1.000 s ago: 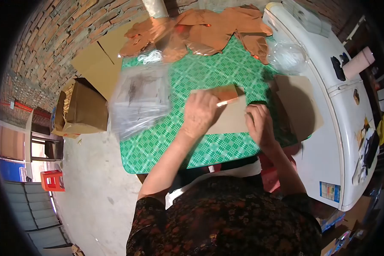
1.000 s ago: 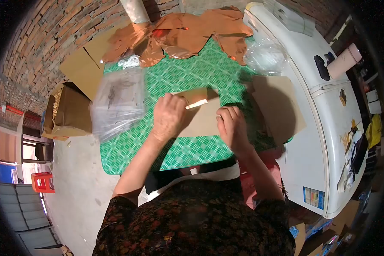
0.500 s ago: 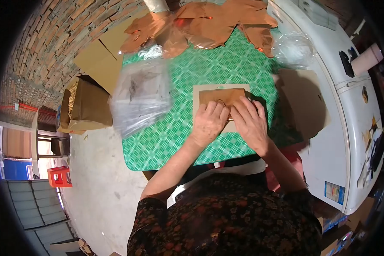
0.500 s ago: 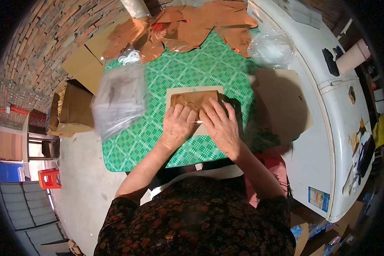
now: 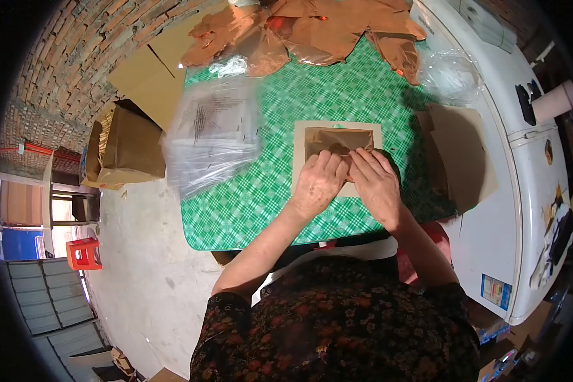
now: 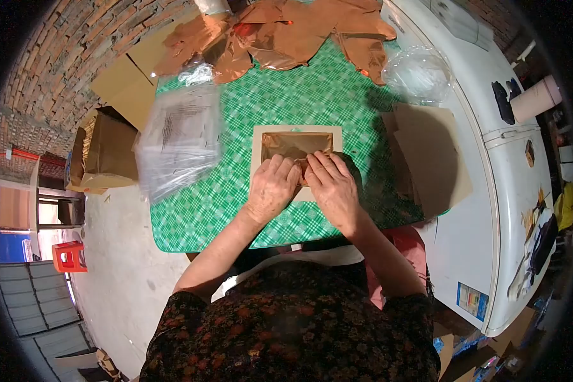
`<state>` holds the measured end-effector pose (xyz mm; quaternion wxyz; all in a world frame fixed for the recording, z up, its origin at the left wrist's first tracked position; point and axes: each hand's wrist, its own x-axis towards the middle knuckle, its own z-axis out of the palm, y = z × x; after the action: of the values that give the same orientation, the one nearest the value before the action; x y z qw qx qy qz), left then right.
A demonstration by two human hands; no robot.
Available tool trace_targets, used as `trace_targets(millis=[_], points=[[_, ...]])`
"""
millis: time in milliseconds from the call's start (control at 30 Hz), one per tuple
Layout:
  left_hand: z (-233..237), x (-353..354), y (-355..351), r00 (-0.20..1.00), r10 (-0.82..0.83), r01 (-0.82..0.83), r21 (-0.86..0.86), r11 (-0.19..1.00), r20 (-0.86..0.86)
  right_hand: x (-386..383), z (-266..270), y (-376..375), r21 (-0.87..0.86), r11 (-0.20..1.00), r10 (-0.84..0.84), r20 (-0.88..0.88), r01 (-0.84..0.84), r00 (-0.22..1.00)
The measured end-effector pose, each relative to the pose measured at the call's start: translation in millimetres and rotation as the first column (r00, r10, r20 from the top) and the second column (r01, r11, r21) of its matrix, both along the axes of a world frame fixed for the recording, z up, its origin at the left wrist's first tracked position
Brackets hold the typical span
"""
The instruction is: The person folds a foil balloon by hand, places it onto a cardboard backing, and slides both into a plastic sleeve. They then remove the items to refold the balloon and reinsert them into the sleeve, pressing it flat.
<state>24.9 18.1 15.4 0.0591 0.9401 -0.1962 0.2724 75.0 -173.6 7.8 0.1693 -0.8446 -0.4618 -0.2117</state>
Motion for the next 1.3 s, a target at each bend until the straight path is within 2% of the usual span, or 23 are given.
trace_targets(millis=[67, 367, 567, 667, 767, 933, 1067, 1300], points=[[0.0, 1.3, 1.5, 1.000, -0.003, 0.003, 0.020, 1.000, 0.016, 1.3, 2.4, 0.7, -0.009, 1.000, 0.000, 0.004, 0.001, 1.000], [1.1, 3.2, 2.9, 0.995, -0.043, 0.031, -0.138, 0.990, -0.091, 4.2, -2.5, -0.4, -0.066, 0.998, -0.001, 0.010, 0.001, 1.000], [39.0, -13.7, 0.6, 0.978, -0.089, 0.010, -0.389, 0.921, -0.187, 3.6, -3.3, -1.4, -0.094, 0.995, -0.014, 0.027, 0.017, 1.000], [38.5, -2.0, 1.0, 0.998, -0.020, -0.008, -0.390, 0.921, -0.068, 3.5, -6.6, -3.1, -0.126, 0.992, -0.013, 0.016, 0.015, 1.000], [20.5, 12.9, 2.8, 0.992, 0.055, -0.088, -0.306, 0.948, -0.113, 3.4, -3.9, -0.5, -0.115, 0.993, -0.022, 0.004, 0.023, 1.000], [-10.3, 25.1, 12.4, 0.962, 0.062, -0.136, -0.270, 0.953, -0.267, 2.9, -3.5, 0.5, -0.093, 0.995, -0.020, 0.033, 0.023, 0.999], [-22.6, 25.3, 16.3, 0.948, 0.099, -0.158, -0.180, 0.971, -0.302, 1.7, -0.8, 0.3, -0.121, 0.992, -0.021, 0.014, 0.023, 1.000], [-22.4, 26.2, 15.6, 0.949, 0.113, -0.162, -0.150, 0.975, -0.294, -4.5, 4.3, -1.6, -0.152, 0.988, -0.032, 0.018, 0.034, 0.999]])
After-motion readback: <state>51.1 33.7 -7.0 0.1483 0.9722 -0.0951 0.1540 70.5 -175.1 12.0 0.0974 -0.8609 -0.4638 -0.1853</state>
